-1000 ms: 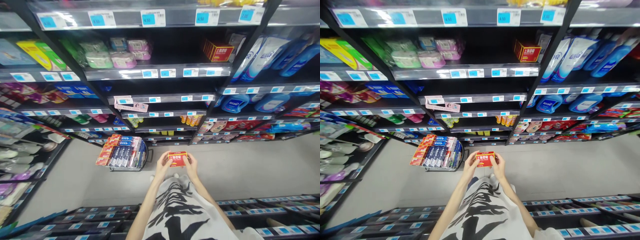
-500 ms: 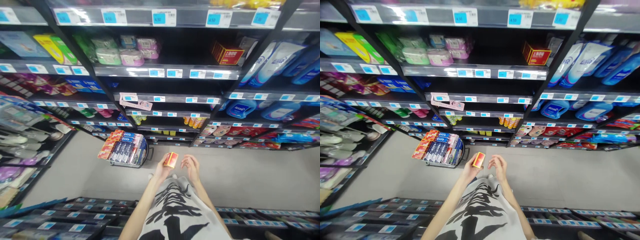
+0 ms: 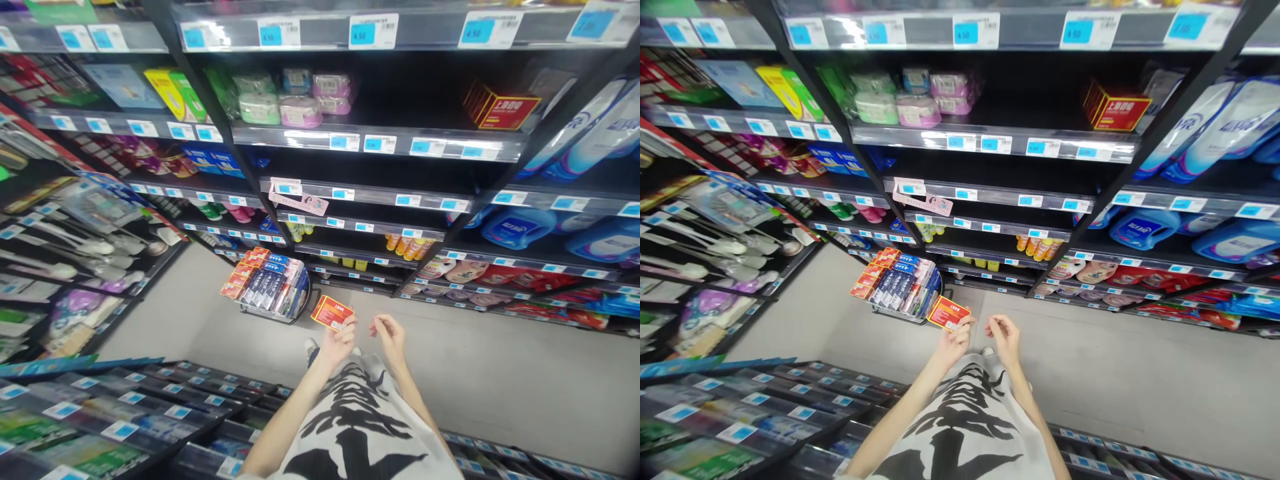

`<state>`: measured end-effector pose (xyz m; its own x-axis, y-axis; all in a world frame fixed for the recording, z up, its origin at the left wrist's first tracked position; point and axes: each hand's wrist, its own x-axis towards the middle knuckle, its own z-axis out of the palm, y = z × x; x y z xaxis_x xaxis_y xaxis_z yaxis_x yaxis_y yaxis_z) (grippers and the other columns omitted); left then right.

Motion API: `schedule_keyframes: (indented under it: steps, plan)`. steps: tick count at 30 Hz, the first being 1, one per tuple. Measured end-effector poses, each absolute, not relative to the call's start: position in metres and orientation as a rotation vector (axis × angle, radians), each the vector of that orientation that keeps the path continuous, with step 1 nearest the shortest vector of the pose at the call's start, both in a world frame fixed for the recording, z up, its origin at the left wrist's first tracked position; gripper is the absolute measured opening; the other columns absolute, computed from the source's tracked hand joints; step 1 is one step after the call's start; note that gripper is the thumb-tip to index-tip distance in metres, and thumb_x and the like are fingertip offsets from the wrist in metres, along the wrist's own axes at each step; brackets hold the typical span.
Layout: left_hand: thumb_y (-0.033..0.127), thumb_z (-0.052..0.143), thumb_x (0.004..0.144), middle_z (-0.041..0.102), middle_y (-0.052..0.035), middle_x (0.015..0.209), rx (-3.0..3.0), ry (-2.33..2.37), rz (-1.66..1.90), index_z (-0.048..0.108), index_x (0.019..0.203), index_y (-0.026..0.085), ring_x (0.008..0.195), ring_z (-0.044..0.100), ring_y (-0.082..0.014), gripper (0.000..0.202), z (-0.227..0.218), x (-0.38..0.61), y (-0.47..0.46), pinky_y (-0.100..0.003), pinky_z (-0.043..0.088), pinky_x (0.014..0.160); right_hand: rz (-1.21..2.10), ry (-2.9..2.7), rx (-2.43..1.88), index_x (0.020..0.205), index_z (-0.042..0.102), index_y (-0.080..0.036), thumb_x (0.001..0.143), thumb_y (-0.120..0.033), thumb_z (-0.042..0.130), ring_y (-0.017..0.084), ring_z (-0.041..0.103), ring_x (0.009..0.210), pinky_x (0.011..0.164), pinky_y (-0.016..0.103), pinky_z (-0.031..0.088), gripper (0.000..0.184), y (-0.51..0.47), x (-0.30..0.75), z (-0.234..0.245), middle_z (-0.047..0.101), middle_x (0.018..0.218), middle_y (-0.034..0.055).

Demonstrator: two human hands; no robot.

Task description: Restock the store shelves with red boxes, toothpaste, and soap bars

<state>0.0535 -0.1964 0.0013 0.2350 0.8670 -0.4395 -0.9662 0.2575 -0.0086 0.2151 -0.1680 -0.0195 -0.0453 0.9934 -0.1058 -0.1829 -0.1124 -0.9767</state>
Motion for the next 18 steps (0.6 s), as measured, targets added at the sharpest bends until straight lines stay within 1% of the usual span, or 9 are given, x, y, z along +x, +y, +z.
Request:
schedule_keyframes:
  steps: [3, 5, 6, 8, 10, 12, 15, 18]
  plan:
    - [0.010, 0.051, 0.098, 0.048, 0.0030, 0.078, -0.156, 0.504, 1.284, 0.055, 0.090, 0.014, 0.043, 0.029, 0.0010, 0.010, -0.004, 0.055, -0.194, -0.011, 0.029, 0.043, 1.426, -1.065, -1.108, 0.086, 0.072, -0.020, 0.084, -0.051, 0.075, 0.015, 0.065, 0.057, 0.058, 0.028, 0.052, 0.032, -0.168, 0.215, -0.020, 0.073, 0.068, 0.0028]
    - [0.019, 0.059, 0.094, 0.053, 0.0009, 0.080, -0.011, 0.678, 1.293, 0.055, 0.087, 0.015, 0.047, 0.035, -0.0017, 0.009, -0.008, 0.058, -0.190, -0.014, 0.032, 0.046, 1.448, -1.071, -1.070, 0.089, 0.072, -0.020, 0.087, -0.053, 0.071, 0.015, 0.065, 0.058, 0.058, 0.028, 0.052, 0.033, -0.168, 0.215, -0.020, 0.073, 0.070, 0.0032]
    - [0.026, 0.062, 0.093, 0.055, 0.0001, 0.082, 0.055, 0.776, 1.315, 0.056, 0.089, 0.016, 0.050, 0.039, -0.0037, 0.012, -0.010, 0.059, -0.188, -0.015, 0.034, 0.047, 1.461, -1.073, -1.049, 0.091, 0.072, -0.020, 0.089, -0.055, 0.068, 0.016, 0.065, 0.058, 0.058, 0.029, 0.052, 0.035, -0.167, 0.215, -0.020, 0.073, 0.071, 0.0033]
    - [0.041, 0.068, 0.090, 0.058, -0.0001, 0.083, 0.217, 1.006, 1.386, 0.059, 0.097, 0.018, 0.057, 0.047, -0.0080, 0.025, -0.013, 0.060, -0.185, -0.018, 0.036, 0.049, 1.473, -1.080, -1.027, 0.096, 0.072, -0.020, 0.091, -0.059, 0.064, 0.016, 0.065, 0.059, 0.057, 0.029, 0.051, 0.040, -0.167, 0.216, -0.020, 0.073, 0.074, 0.0038]
    - [0.055, 0.071, 0.086, 0.061, -0.0002, 0.087, 0.438, 1.230, 1.421, 0.062, 0.103, 0.020, 0.066, 0.053, -0.0112, 0.040, -0.015, 0.059, -0.184, -0.019, 0.039, 0.053, 1.464, -1.096, -1.052, 0.100, 0.072, -0.021, 0.089, -0.061, 0.066, 0.017, 0.065, 0.064, 0.056, 0.028, 0.051, 0.042, -0.167, 0.216, -0.021, 0.075, 0.080, 0.0052]
    - [0.065, 0.068, 0.084, 0.065, -0.0020, 0.093, 0.667, 1.403, 1.364, 0.064, 0.104, 0.020, 0.075, 0.058, -0.0145, 0.049, -0.015, 0.056, -0.184, -0.021, 0.044, 0.061, 1.448, -1.111, -1.097, 0.102, 0.072, -0.022, 0.085, -0.061, 0.070, 0.019, 0.067, 0.072, 0.058, 0.028, 0.052, 0.043, -0.167, 0.217, -0.021, 0.076, 0.088, 0.0067]
    - [0.068, 0.062, 0.087, 0.069, -0.0053, 0.103, 0.823, 1.421, 1.223, 0.063, 0.105, 0.021, 0.089, 0.064, -0.0190, 0.051, -0.014, 0.049, -0.184, -0.025, 0.049, 0.071, 1.417, -1.119, -1.146, 0.101, 0.072, -0.022, 0.084, -0.061, 0.071, 0.020, 0.069, 0.081, 0.066, 0.029, 0.055, 0.043, -0.165, 0.223, -0.022, 0.077, 0.093, 0.0078]
    - [0.057, 0.059, 0.093, 0.072, -0.0075, 0.111, 1.043, 1.339, 1.047, 0.063, 0.111, 0.020, 0.097, 0.067, -0.0212, 0.041, -0.006, 0.038, -0.182, -0.027, 0.051, 0.080, 1.353, -1.132, -1.204, 0.097, 0.073, -0.021, 0.085, -0.062, 0.069, 0.022, 0.070, 0.085, 0.073, 0.031, 0.057, 0.043, -0.163, 0.232, -0.022, 0.077, 0.096, 0.0089]
